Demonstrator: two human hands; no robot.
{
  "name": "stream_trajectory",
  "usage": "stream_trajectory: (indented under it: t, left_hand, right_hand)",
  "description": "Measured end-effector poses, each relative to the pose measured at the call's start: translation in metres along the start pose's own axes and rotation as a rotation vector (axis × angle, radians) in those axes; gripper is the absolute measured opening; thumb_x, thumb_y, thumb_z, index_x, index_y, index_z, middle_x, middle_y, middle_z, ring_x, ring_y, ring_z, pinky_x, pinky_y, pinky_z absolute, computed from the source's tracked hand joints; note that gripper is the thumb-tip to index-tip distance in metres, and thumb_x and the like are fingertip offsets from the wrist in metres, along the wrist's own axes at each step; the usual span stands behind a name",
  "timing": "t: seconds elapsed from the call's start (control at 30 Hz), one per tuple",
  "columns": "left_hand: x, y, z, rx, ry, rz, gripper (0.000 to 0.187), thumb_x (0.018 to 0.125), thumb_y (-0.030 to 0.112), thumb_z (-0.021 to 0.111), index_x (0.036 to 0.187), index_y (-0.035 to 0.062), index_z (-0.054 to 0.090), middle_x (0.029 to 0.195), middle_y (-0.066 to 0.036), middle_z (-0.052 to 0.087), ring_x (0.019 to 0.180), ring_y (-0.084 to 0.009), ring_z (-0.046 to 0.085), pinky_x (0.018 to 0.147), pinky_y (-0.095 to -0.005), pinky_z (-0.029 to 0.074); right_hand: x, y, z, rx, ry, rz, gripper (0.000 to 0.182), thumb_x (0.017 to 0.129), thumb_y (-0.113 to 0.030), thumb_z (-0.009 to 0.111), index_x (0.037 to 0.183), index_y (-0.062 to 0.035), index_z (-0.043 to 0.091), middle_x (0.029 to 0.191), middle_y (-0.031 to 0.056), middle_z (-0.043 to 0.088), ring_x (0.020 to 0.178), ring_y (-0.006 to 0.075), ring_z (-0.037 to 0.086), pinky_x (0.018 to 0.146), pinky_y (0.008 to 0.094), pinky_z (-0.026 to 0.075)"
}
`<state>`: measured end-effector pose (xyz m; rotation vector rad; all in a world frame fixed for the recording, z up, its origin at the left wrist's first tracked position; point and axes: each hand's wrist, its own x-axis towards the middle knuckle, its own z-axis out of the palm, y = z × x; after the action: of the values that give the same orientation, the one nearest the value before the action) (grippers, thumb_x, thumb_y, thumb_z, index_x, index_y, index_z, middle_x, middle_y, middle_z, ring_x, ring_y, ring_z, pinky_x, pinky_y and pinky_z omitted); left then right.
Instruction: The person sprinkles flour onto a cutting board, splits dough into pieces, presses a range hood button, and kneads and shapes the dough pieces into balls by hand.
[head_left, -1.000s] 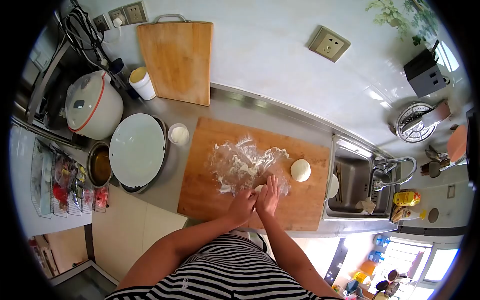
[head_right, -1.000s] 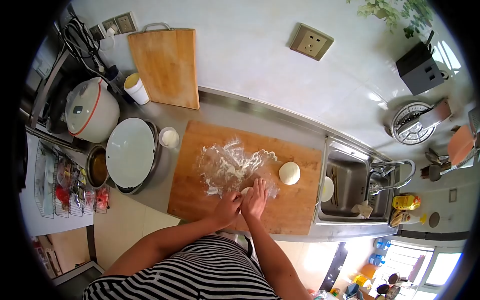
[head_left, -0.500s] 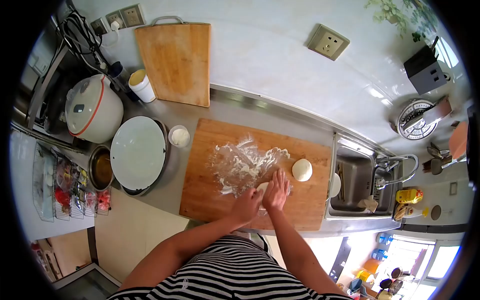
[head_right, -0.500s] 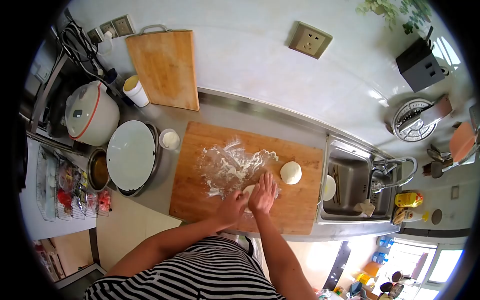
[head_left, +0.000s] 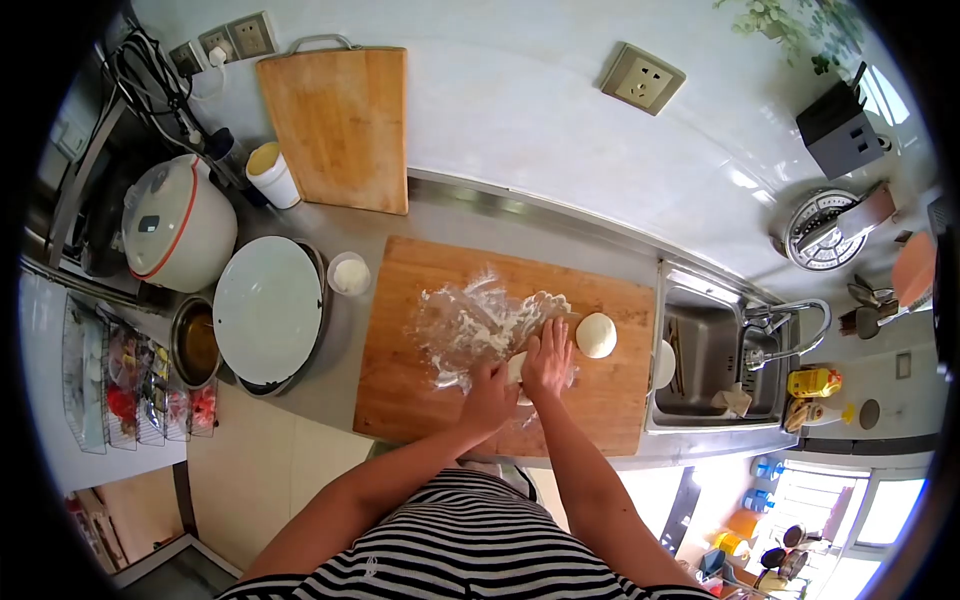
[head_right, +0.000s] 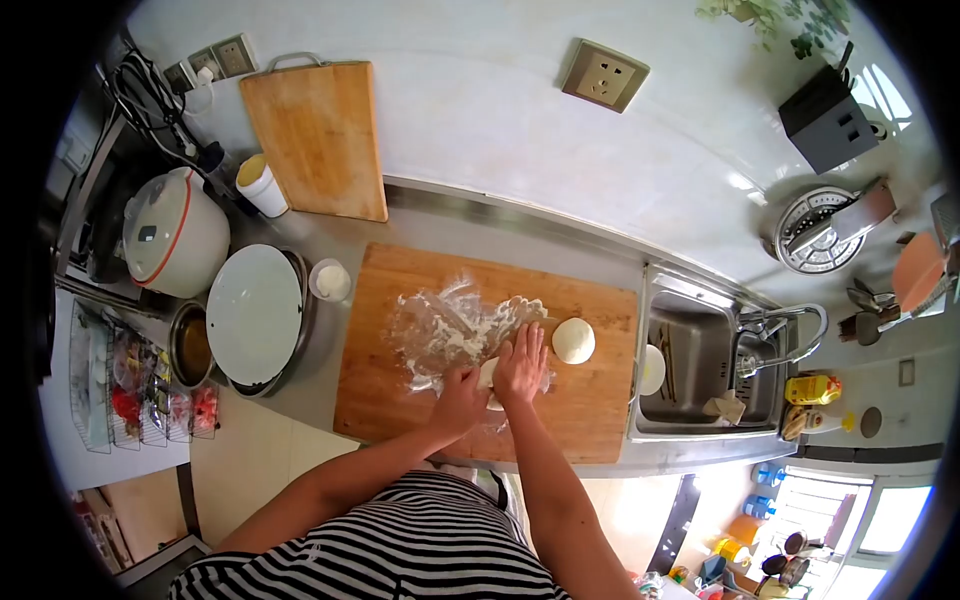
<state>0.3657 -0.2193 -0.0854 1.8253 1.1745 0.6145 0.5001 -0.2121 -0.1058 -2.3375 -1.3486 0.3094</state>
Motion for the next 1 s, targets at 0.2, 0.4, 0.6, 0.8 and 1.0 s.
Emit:
stream_trajectory:
  t: [0.2,0.4,0.6,0.8,1.0]
  left_hand:
    - [-0.011,-0.007,-0.005,0.025,-0.165,0.213,0.041,0.082,0.006,0.053,0.120,-0.0063,0.047,0.120,-0.025,0.045,0.109,-0.0394,0.047,0.093,-0.0425,0.041]
    - [0.000,-0.003,0.005,-0.127,-0.041,-0.045,0.048,0.083,0.004,0.051,0.129,-0.0065,0.042,0.132,-0.027,0.042,0.123,-0.0416,0.040,0.103,-0.0399,0.035]
    - [-0.008,0.004,-0.018,-0.226,-0.389,0.138,0.054,0.085,0.007,0.050,0.136,-0.0059,0.035,0.143,-0.024,0.033,0.134,-0.0360,0.030,0.109,-0.0369,0.028]
    - [0.005,-0.006,-0.004,-0.225,-0.239,-0.089,0.057,0.082,0.002,0.048,0.137,-0.0041,0.035,0.143,-0.026,0.032,0.135,-0.0347,0.029,0.111,-0.0364,0.024]
    - [-0.011,-0.018,0.000,-0.184,-0.391,0.122,0.062,0.082,0.003,0.050,0.139,-0.0072,0.029,0.144,-0.026,0.028,0.137,-0.0356,0.024,0.112,-0.0366,0.021]
  right_hand:
    - [-0.044,-0.003,0.000,0.172,-0.092,0.024,0.050,0.095,-0.025,0.035,0.137,0.0017,0.037,0.147,0.0187,0.030,0.139,0.0340,0.022,0.112,0.0459,0.016]
    - [-0.001,-0.003,-0.001,0.013,-0.015,0.002,0.049,0.096,-0.026,0.033,0.137,0.0004,0.038,0.148,0.0153,0.030,0.140,0.0302,0.021,0.113,0.0431,0.014]
    - [-0.036,-0.005,-0.009,0.198,-0.175,0.113,0.050,0.096,-0.027,0.034,0.137,0.0004,0.038,0.148,0.0183,0.028,0.140,0.0302,0.020,0.113,0.0434,0.014]
    - [0.002,0.001,0.001,0.011,0.011,-0.016,0.048,0.096,-0.025,0.033,0.137,-0.0005,0.039,0.147,0.0158,0.030,0.138,0.0309,0.023,0.113,0.0443,0.015]
    - [-0.037,-0.009,-0.006,0.261,-0.122,0.133,0.048,0.097,-0.025,0.035,0.137,0.0000,0.039,0.147,0.0175,0.030,0.139,0.0328,0.022,0.114,0.0432,0.013]
